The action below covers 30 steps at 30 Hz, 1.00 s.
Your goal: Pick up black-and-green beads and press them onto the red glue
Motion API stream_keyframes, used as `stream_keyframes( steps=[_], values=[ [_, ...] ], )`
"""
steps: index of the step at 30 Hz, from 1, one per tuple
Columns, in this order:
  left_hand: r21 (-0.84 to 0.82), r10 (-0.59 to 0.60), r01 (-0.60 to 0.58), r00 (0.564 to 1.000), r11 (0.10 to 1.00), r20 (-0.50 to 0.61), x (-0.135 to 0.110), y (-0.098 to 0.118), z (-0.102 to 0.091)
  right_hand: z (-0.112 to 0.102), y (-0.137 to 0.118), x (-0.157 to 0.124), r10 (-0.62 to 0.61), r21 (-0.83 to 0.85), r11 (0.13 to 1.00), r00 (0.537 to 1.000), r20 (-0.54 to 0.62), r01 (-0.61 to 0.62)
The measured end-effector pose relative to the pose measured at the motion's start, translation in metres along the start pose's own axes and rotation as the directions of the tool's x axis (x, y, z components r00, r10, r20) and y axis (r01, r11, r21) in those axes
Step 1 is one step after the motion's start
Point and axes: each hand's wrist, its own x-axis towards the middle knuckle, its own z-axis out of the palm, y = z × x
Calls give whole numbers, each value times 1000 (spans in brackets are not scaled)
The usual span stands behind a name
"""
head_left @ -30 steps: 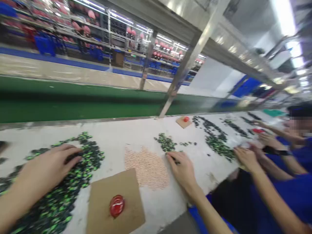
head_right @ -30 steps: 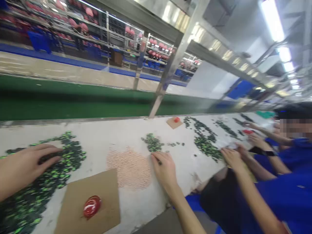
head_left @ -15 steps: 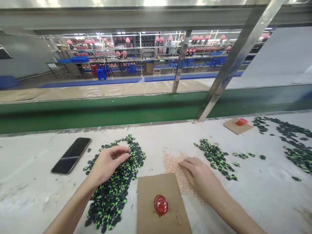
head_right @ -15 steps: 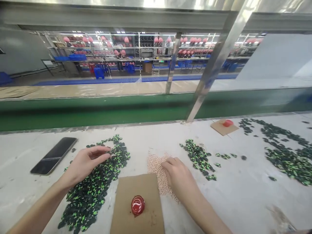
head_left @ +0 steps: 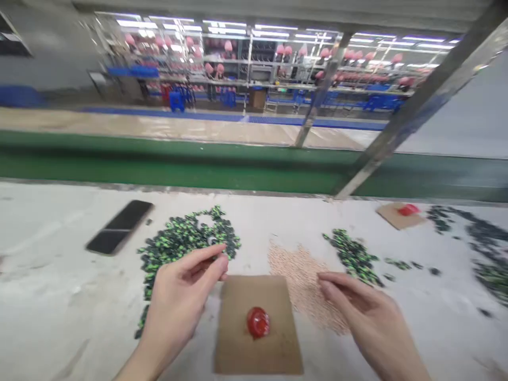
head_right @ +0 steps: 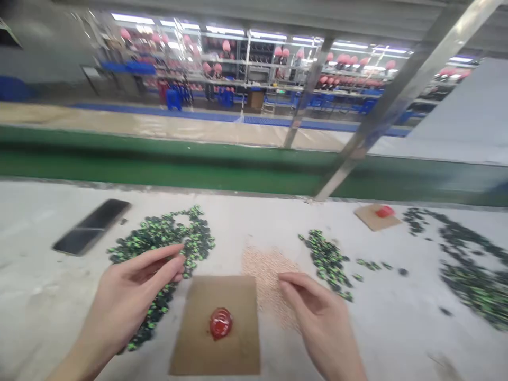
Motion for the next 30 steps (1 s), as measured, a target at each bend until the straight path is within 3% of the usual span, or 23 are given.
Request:
stream_keyframes(
  steps=[2, 4, 7, 9, 12, 14, 18, 20, 23, 27, 30],
  values=[
    [-5, 13, -12, 994, 1000, 108, -22, -4, 12, 6, -17, -16, 153, 332, 927, 984, 92, -175],
    [-3, 27, -27, 974, 1000, 226, -43, -10, 25, 16, -28, -30, 196, 529, 795, 952, 237, -296],
    [-42, 84, -73, 915, 996, 394, -62, -20, 39, 25, -34, -43, 171, 646, 648, 904, 393, -404],
    [-51, 159, -152, 884, 987, 439, -64, -23, 42, 26, -33, -47, 170, 671, 597, 886, 431, -440],
    [-5, 327, -362, 837, 932, 438, -60, -24, 39, 25, -31, -47, 158, 668, 583, 871, 466, -463],
    [30, 434, -501, 776, 865, 457, -57, -23, 35, 24, -33, -45, 128, 633, 622, 857, 498, -461],
    [73, 500, -620, 690, 781, 524, -55, -25, 33, 23, -48, -46, 217, 521, 731, 873, 436, -441],
    [70, 512, -627, 690, 776, 511, -56, -27, 33, 24, -57, -49, 296, 471, 759, 882, 366, -450],
    [22, 529, -597, 727, 802, 438, -58, -33, 35, 28, -61, -54, 328, 437, 786, 894, 305, -438],
    [-63, 544, -554, 781, 830, 307, -64, -43, 37, 36, -53, -59, 247, 516, 773, 924, 292, -369],
    [-93, 581, -576, 783, 812, 222, -70, -51, 38, 44, -46, -64, 169, 551, 772, 938, 303, -317]
  ],
)
